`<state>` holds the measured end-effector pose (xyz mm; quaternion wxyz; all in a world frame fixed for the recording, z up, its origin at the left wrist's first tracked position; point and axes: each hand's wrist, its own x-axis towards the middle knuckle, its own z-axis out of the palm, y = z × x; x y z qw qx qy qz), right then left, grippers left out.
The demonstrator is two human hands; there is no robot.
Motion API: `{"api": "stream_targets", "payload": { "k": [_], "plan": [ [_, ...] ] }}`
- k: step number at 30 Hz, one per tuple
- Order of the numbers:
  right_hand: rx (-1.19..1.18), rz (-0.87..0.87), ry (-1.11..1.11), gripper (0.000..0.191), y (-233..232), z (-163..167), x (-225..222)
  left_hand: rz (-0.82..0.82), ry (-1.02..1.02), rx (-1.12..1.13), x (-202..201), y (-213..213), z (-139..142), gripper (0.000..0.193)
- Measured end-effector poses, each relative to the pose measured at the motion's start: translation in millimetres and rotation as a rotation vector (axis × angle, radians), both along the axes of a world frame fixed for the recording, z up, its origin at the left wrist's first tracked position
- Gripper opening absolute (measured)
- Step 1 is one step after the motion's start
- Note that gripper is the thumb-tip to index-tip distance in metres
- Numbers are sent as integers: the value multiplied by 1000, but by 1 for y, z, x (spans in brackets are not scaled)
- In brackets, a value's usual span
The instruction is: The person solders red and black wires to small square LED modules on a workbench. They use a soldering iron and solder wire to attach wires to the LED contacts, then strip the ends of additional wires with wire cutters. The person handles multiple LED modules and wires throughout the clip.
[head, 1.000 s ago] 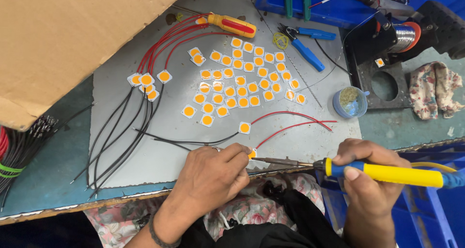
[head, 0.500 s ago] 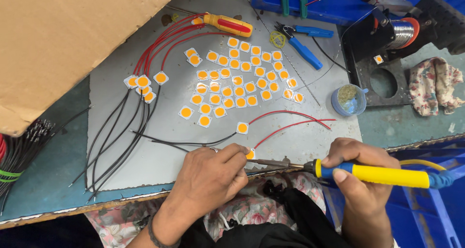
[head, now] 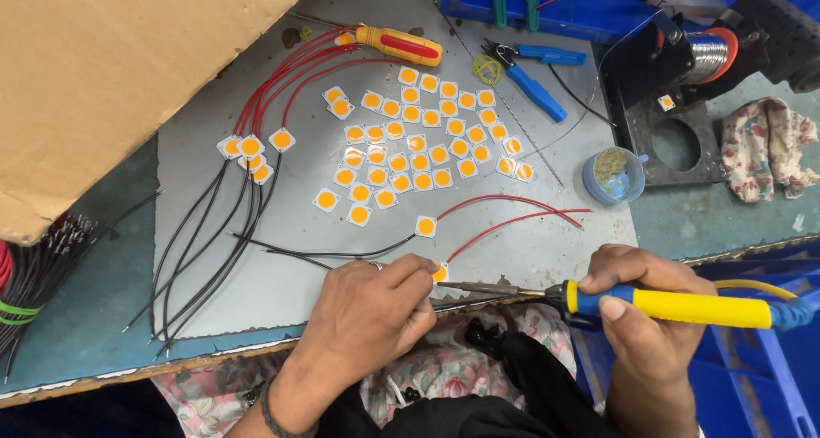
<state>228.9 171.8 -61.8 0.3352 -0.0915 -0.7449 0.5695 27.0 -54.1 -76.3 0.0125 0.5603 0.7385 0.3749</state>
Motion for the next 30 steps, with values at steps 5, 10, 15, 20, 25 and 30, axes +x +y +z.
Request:
{"api": "stream_targets", "payload": {
  "k": [5, 10, 15, 20, 25, 30],
  "plan": [
    [-8, 16, -36, 26, -1, -1, -2, 2, 0, -11, 0, 0, 1, 16],
    [39, 31, -58, 24, -1, 3, -6, 2, 7, -10, -1, 0, 1, 16],
    [60, 41, -58, 25, -2, 6, -8, 7, 3, -14, -1, 0, 1, 16],
    [61, 34, -75, 25, 0, 5, -4, 10, 0, -22, 0, 1, 1, 16],
    [-69, -16, 44, 27, 5, -6, 11, 1, -9, 3, 1, 1, 2, 16],
    [-280, -21, 213, 28, 28, -29, 38, 13, 10, 0, 3, 0, 0, 16]
  ]
}}
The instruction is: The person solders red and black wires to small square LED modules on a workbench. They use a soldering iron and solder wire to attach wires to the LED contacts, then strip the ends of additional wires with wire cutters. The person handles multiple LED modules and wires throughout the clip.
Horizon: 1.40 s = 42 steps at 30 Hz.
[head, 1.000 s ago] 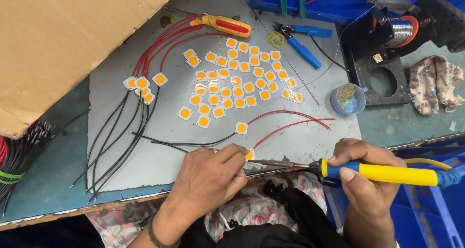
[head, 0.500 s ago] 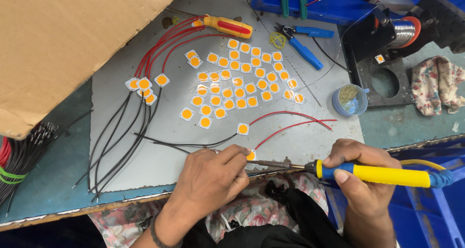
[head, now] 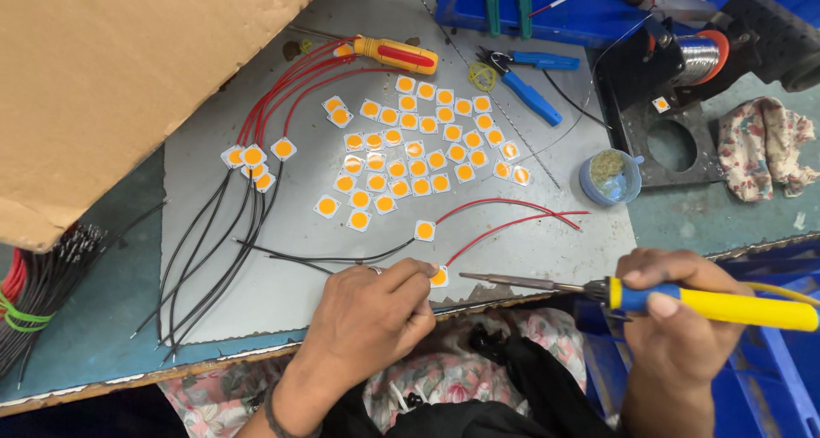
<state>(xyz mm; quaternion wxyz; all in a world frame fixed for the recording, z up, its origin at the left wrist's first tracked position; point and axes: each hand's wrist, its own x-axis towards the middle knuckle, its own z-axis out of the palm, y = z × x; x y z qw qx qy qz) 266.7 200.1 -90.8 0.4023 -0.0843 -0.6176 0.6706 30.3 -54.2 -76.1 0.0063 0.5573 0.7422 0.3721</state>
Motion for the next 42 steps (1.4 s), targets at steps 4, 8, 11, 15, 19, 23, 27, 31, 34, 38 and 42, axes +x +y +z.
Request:
{"api": "stream_targets", "payload": {
  "k": [4, 8, 11, 15, 19, 23, 27, 31, 34, 38, 42],
  "plan": [
    [4, -137, 118, 28, -3, -42, 37, 8, -12, 35, 4, -2, -1, 13],
    [202, -389, 76, 38, -23, -101, 78, 28, 51, 26, 6, -1, -7, 15],
    [622, -470, -152, 35, -30, -131, 103, 34, 56, 22, 4, 4, -18, 15],
    [778, -213, -91, 46, -38, -145, 107, 73, 42, -19, 4, 10, -35, 18],
    [836, -283, -52, 43, -49, -140, 88, 81, 25, -25, 8, 9, -41, 15],
    [875, -298, -72, 38, -50, -134, 84, 75, 8, -41, 7, 8, -38, 16],
    [722, -352, -106, 32, -57, -137, 91, 61, 3, -31, 6, 9, -31, 16],
    [625, -433, -106, 32, -48, -125, 98, 17, 16, -2, 5, 5, -23, 16],
    [439, -456, -9, 29, -37, -97, 88, -16, 28, 6, 5, -1, -16, 16],
    [265, -339, 111, 29, -38, -49, 56, -7, 39, 17, 6, -3, -11, 15],
    [249, -227, 55, 31, -49, -15, 19, -3, 23, 31, 5, -6, -9, 14]
  ]
}}
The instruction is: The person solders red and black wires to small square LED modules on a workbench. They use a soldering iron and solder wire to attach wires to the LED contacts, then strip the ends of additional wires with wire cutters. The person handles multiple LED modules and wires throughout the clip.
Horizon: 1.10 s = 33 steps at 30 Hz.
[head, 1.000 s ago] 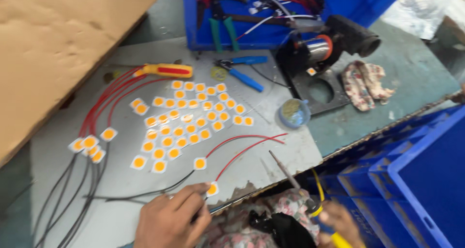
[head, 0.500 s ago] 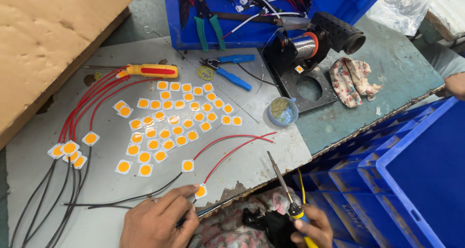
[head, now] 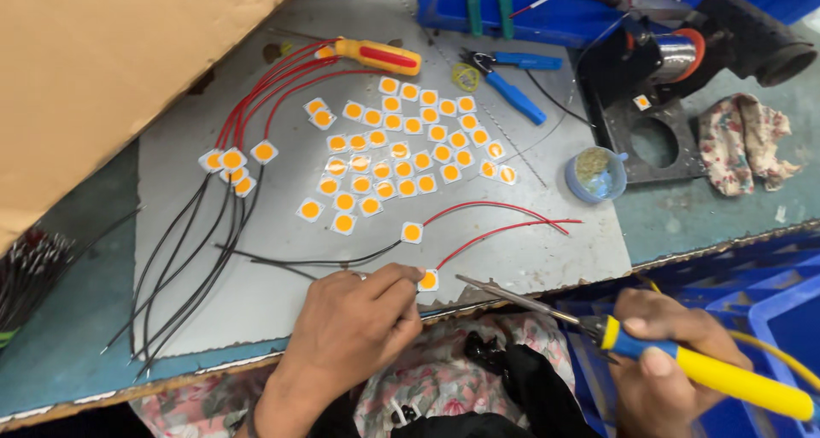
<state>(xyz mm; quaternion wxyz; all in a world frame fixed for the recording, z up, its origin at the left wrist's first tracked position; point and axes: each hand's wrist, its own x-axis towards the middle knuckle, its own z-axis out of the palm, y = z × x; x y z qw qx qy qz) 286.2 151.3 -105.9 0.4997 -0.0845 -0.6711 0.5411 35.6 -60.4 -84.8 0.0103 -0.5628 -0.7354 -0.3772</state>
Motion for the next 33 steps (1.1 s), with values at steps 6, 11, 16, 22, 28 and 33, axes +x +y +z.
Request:
{"api": "stream_targets", "payload": {
  "k": [6, 11, 16, 22, 28, 33],
  "plan": [
    [69, 90, -159, 27, -10, 18, -31, -37, 6, 15, -8, -4, 0, 16],
    [120, 85, -237, 26, -11, 22, -38, -25, -16, 5, -10, -5, -1, 15],
    [145, 94, -259, 26, -12, 26, -43, -27, -24, -7, -12, -3, -1, 15],
    [187, 91, -305, 26, -12, 34, -45, -32, -27, -12, -13, -1, 0, 15],
    [108, 65, -242, 26, -7, 31, -47, -41, -34, -19, -14, 2, 0, 15],
    [71, 37, -252, 26, -7, 28, -43, -41, -51, -23, -13, 3, 1, 15]
  ]
}}
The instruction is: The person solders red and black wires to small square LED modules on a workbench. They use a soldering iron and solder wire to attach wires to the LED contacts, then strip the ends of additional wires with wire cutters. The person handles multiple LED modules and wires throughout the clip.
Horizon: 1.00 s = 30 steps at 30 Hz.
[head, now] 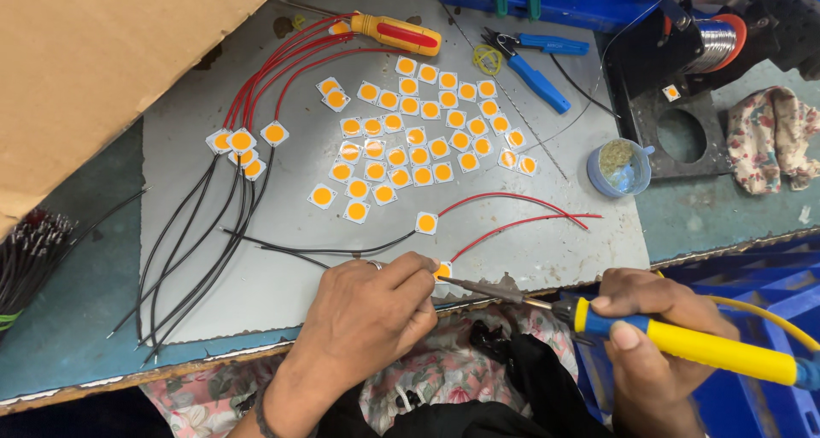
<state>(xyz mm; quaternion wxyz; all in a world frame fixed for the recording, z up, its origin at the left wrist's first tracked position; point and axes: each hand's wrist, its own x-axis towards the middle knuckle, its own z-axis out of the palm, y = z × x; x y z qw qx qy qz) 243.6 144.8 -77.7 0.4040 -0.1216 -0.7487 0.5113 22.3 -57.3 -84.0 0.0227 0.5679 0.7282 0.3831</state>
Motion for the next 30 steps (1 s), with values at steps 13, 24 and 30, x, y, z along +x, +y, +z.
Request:
{"api": "stream_targets", "payload": {
  "k": [13, 24, 30],
  "plan": [
    [12, 31, -21, 27, 5, -3, 0, 1, 6, -13, 0, 2, 0, 15],
    [119, 67, -130, 23, 3, 14, -8, 4, 18, -25, 0, 4, 1, 16],
    [136, 58, -117, 24, 4, 15, -9, -1, 13, -40, 1, 4, 2, 15]
  ]
}}
